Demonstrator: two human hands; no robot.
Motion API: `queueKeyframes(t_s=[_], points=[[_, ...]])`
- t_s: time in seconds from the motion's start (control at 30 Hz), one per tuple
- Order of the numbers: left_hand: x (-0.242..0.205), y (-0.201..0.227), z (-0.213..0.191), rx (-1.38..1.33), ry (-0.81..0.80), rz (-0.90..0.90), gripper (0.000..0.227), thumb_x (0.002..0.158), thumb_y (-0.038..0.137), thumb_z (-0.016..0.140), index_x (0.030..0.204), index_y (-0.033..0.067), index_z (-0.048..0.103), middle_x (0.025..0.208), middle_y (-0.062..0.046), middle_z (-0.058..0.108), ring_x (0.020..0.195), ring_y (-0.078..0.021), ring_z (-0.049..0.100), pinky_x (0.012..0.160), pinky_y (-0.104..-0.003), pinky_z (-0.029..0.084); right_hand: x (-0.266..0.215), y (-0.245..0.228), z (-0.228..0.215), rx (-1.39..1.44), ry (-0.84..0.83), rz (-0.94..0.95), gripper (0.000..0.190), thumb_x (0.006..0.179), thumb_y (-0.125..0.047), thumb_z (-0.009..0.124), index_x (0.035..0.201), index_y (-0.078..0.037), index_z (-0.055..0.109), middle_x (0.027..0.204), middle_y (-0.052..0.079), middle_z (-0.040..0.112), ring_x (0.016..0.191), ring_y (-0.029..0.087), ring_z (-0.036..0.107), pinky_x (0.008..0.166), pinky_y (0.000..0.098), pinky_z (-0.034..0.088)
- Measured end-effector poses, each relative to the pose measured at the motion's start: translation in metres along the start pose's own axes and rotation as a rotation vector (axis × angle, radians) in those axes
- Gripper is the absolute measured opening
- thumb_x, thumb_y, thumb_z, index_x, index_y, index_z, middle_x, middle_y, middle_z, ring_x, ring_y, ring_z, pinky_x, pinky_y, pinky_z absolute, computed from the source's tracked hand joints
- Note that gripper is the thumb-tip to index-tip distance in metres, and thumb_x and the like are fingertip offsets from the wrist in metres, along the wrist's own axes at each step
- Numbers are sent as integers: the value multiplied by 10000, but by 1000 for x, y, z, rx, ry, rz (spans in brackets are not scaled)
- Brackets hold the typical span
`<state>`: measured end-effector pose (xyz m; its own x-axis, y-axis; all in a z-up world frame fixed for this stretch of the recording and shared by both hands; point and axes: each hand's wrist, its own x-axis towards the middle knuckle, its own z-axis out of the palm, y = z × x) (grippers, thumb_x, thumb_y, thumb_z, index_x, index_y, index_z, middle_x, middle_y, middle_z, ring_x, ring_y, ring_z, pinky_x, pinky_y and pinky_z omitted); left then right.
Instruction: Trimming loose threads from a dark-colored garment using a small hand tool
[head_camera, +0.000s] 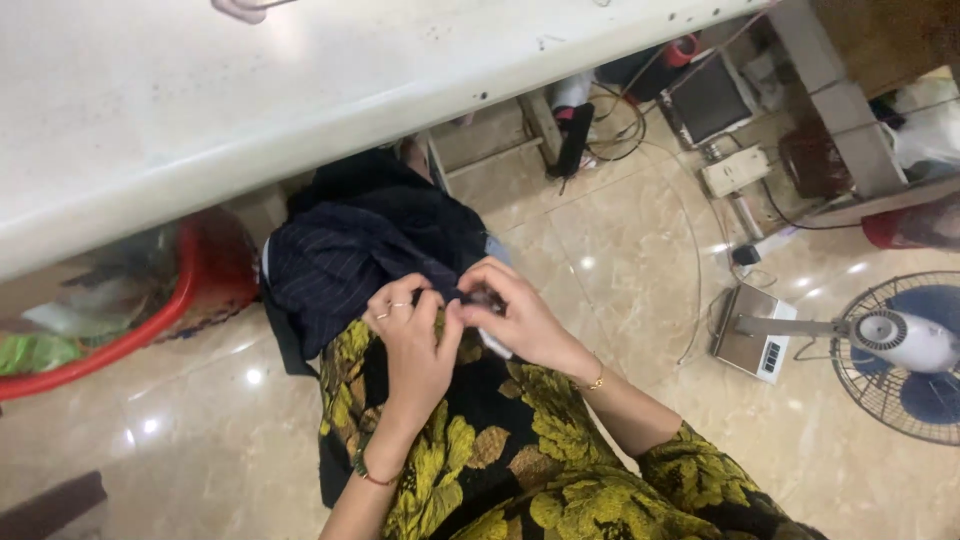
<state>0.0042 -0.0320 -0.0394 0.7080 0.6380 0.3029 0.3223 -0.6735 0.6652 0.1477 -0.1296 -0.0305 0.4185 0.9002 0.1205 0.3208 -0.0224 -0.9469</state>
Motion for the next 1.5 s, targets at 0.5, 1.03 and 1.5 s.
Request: queueKeyframes(t_s=[0.5,1.03,1.5], points=[[39,54,-41,-399,-161,296,226,1027,136,514,843,17,569,1077,-106,601,1006,-250,496,886,-367,385,-14,-22,-44,183,-214,-74,56,1005,-127,626,1043,-87,618,1035,49,595,924,157,585,847,276,521],[44,-3,63,180,-162,519,81,909,128,593,847,84,621,981,-58,560,944,-262,539,740,-393,413,-17,56,-27,-354,106,486,208,864,-138,669,1055,-57,661,880,183,688,779,353,705,673,455,567],[41,-26,69,-305,-368,231,174,1015,142,492,853,83,516,1102,-41,490,1071,-272,449,855,-368,361,-19,20,-46,266,35,370,387,1022,-334,607,1274,-41,580,1017,27,581,951,154,538,830,287,456]])
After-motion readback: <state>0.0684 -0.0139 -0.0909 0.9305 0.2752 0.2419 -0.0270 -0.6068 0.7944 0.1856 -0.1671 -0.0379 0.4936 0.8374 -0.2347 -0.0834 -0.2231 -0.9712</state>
